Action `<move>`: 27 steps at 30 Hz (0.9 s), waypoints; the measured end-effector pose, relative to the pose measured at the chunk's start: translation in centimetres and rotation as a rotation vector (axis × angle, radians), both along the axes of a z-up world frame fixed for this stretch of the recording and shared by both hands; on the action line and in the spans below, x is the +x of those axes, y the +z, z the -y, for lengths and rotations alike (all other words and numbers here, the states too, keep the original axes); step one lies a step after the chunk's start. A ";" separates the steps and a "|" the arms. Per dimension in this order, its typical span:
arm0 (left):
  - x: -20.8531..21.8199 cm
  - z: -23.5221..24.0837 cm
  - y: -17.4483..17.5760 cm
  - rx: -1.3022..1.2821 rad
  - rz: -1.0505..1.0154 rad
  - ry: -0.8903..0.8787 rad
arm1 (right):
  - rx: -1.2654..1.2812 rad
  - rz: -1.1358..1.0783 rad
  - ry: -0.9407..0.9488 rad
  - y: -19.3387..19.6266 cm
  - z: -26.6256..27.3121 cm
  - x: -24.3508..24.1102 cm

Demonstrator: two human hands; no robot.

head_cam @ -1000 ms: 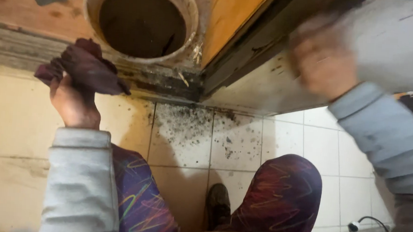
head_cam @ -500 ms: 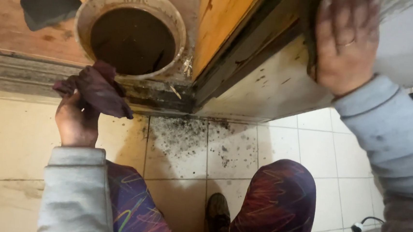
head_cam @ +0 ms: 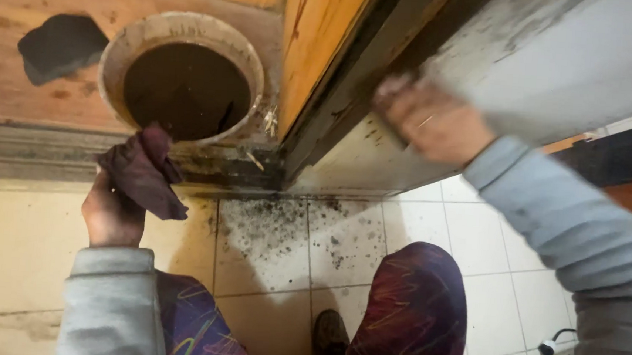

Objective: Sanding a door frame and wiping it with a cloth

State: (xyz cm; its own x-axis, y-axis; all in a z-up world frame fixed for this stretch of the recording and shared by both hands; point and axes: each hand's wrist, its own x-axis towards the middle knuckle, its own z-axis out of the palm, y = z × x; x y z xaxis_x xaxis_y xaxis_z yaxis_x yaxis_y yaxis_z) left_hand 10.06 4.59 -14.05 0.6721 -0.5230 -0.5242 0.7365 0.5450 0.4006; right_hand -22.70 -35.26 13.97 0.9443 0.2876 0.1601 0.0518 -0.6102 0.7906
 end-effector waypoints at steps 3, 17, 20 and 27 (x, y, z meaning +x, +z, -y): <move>-0.2 0.8 -0.3 -0.046 0.041 0.038 | -0.107 -0.238 0.094 1.6 -0.8 0.6; -0.7 5.1 -1.2 0.125 0.092 0.136 | -0.093 0.279 0.094 11.5 -3.3 3.0; 0.4 5.9 -5.3 0.214 0.071 0.128 | -0.106 0.205 -0.037 7.4 -3.2 2.4; -0.5 6.7 -4.7 0.185 0.129 0.046 | 0.038 -0.023 0.363 8.9 1.4 2.3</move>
State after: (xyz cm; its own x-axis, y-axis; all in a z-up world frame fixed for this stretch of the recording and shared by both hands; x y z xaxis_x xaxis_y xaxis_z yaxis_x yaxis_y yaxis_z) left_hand 9.60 -2.10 -18.74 0.7609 -0.3929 -0.5164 0.6485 0.4855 0.5863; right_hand -20.35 -36.69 22.90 0.7854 0.5988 0.1568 0.2877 -0.5774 0.7641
